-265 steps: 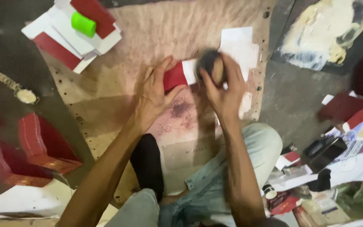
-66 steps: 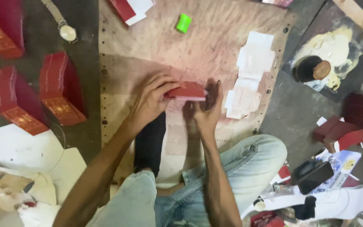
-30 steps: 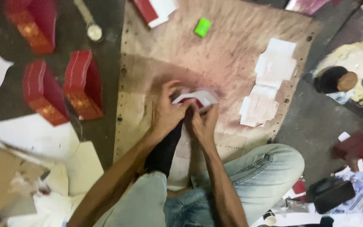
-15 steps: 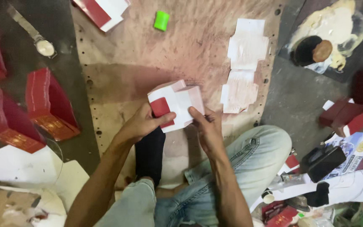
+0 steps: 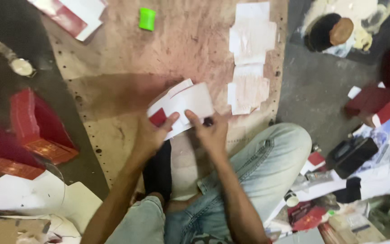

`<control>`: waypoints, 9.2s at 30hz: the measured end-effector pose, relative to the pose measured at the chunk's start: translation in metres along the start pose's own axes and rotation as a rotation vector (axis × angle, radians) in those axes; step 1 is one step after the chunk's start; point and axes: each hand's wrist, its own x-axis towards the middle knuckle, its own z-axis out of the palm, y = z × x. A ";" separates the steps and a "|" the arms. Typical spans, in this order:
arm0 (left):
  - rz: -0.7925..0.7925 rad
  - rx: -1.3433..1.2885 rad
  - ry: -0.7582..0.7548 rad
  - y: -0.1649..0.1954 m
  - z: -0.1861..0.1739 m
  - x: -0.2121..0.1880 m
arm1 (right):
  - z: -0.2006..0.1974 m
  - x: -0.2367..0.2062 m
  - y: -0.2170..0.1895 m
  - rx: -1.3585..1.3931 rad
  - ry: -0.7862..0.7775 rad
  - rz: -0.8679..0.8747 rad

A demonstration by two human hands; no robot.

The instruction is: The person sits on the floor and assembles small red and white paper boxes. They fold the paper pieces, apply glue using a small brush, and press the edges together to form the box shape. The person handles multiple boxes one at a time, repeating the folding and gluing process.

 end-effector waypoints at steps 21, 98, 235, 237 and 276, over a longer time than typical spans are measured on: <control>-0.085 0.002 0.043 -0.011 0.031 0.008 | -0.016 -0.005 0.019 -0.007 0.159 0.151; 0.722 0.960 -0.007 0.032 0.055 0.004 | -0.239 0.208 -0.021 -0.920 0.164 -0.320; 0.345 0.876 -0.157 0.017 0.038 0.013 | -0.043 0.003 0.015 -0.255 0.200 -0.273; 0.630 0.987 -0.118 0.014 0.035 0.012 | -0.061 0.029 0.017 -0.094 0.074 -0.003; 0.385 1.062 -0.374 0.073 0.033 0.041 | -0.082 -0.019 0.017 -0.954 -0.262 -0.094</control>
